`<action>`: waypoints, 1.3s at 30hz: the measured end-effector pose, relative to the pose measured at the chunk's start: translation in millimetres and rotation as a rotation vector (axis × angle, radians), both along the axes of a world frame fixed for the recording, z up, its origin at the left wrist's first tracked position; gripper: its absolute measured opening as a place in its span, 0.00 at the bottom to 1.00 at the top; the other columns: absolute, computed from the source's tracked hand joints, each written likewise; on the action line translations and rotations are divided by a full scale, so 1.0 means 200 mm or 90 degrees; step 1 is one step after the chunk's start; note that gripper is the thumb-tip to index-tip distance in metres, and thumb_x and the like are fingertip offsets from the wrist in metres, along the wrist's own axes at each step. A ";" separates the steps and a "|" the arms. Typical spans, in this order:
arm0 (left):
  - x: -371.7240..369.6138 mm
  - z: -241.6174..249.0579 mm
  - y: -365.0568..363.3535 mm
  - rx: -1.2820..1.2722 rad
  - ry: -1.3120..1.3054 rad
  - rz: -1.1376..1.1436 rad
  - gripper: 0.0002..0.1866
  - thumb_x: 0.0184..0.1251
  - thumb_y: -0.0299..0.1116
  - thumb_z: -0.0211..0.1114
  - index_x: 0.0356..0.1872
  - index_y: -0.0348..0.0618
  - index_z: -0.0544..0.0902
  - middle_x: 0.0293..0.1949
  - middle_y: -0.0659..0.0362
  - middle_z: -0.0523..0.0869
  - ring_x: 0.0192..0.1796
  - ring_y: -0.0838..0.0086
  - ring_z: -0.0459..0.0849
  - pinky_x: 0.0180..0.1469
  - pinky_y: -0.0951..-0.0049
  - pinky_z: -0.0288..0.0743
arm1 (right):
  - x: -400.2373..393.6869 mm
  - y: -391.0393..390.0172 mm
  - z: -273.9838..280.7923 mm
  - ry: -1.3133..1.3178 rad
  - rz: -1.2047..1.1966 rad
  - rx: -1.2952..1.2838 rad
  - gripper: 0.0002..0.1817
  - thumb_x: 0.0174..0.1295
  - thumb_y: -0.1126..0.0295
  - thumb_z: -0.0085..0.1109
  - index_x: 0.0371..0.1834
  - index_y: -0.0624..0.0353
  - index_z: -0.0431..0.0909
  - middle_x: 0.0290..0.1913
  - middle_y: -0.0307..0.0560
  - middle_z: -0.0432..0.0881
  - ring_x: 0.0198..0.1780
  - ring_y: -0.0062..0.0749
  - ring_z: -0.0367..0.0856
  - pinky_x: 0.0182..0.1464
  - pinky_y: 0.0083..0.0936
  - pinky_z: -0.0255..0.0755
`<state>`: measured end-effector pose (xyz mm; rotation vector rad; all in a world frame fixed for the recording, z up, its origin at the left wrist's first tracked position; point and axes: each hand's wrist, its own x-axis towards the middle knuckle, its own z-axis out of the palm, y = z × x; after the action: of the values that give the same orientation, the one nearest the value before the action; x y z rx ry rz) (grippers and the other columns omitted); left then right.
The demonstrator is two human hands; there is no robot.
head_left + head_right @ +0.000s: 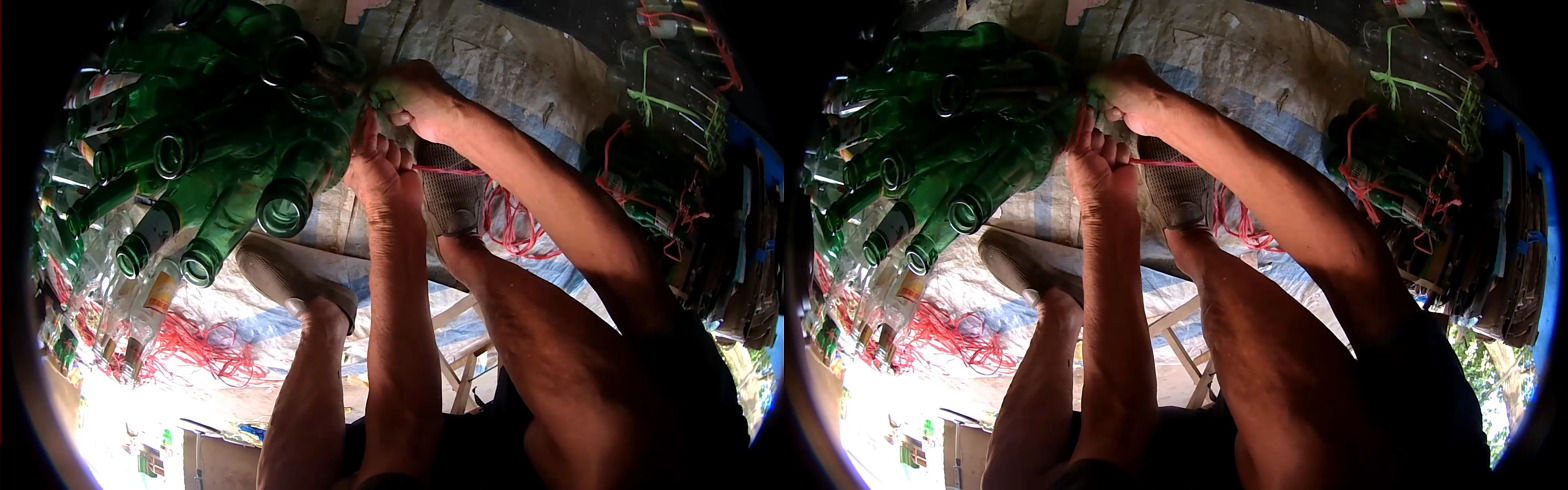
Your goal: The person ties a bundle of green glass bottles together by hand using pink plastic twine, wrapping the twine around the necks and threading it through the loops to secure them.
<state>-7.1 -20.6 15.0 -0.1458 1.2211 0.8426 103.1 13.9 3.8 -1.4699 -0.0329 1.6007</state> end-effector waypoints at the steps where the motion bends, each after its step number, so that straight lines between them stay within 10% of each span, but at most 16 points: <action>1: 0.00 0.00 0.00 -0.001 0.001 -0.002 0.13 0.73 0.35 0.74 0.26 0.58 0.82 0.18 0.77 0.56 0.19 0.84 0.49 0.24 0.74 0.43 | 0.00 0.00 0.00 0.007 -0.005 -0.002 0.12 0.64 0.83 0.61 0.25 0.58 0.73 0.24 0.39 0.69 0.21 0.23 0.62 0.20 0.22 0.51; 11: -0.01 0.00 -0.01 0.020 -0.025 -0.016 0.02 0.77 0.35 0.71 0.41 0.53 0.88 0.18 0.77 0.56 0.19 0.85 0.49 0.23 0.76 0.44 | 0.03 0.00 0.03 0.019 0.011 0.000 0.11 0.70 0.76 0.60 0.27 0.58 0.75 0.25 0.38 0.70 0.21 0.23 0.63 0.21 0.23 0.54; 19: -0.02 0.04 -0.08 0.134 -0.041 -0.021 0.09 0.77 0.37 0.71 0.48 0.44 0.86 0.42 0.60 0.93 0.35 0.79 0.87 0.28 0.77 0.62 | 0.04 -0.12 0.21 -0.066 0.301 -0.063 0.15 0.76 0.62 0.58 0.42 0.65 0.83 0.31 0.46 0.84 0.32 0.32 0.85 0.33 0.28 0.83; 27: -0.06 0.15 -0.15 0.223 0.061 -0.080 0.12 0.80 0.37 0.66 0.33 0.44 0.80 0.27 0.66 0.78 0.23 0.84 0.69 0.26 0.81 0.63 | 0.03 -0.25 0.20 -0.089 0.271 0.091 0.12 0.73 0.62 0.64 0.43 0.62 0.85 0.36 0.40 0.86 0.39 0.25 0.84 0.44 0.27 0.81; 39: -0.09 0.26 -0.31 0.296 0.207 -0.259 0.17 0.80 0.38 0.69 0.44 0.29 0.89 0.34 0.57 0.90 0.35 0.76 0.86 0.41 0.75 0.81 | -0.02 -0.25 0.32 -0.216 0.252 0.128 0.12 0.73 0.63 0.60 0.39 0.63 0.81 0.35 0.42 0.83 0.36 0.26 0.81 0.43 0.25 0.78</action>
<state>-26.0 -83.5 66.6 0.6182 1.2626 0.7839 98.9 -35.5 67.4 -1.6253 -0.6960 1.5756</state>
